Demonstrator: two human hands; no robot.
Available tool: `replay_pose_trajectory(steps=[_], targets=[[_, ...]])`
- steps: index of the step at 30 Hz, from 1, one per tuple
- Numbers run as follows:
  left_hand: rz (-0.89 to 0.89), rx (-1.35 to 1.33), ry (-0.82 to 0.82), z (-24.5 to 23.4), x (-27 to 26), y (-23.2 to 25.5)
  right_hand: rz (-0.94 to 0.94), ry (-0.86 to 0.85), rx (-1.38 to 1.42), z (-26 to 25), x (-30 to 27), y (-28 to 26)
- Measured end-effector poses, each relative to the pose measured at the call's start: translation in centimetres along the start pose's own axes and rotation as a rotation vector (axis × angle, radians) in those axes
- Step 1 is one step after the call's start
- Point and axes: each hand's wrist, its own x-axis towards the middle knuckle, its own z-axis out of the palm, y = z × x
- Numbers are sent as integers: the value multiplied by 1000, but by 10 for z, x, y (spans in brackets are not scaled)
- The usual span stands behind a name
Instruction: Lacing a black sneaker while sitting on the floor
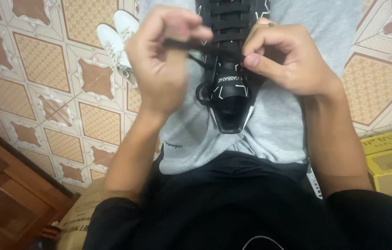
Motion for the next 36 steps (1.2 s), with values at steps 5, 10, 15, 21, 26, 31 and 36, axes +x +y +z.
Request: replay_pose_trajectory(steps=[5, 10, 15, 21, 26, 31, 36], targets=[[-321, -486, -218, -3, -33, -27, 1, -56, 67, -5, 1, 3], [-248, -567, 55, 3, -30, -36, -42, -126, 38, -4, 3, -1], [485, 293, 45, -26, 11, -8, -18, -109, 15, -4, 0, 2], [654, 694, -245, -75, 14, 61, -99, -133, 7, -4, 1, 2], [82, 333, -1019, -62, -29, 102, -136, -131, 113, -11, -18, 3], [118, 396, -647, -58, -36, 51, -133, 102, 131, -3, -39, 7], [76, 412, -455, -34, -11, -9, -121, 297, -218, 10, -45, 3]])
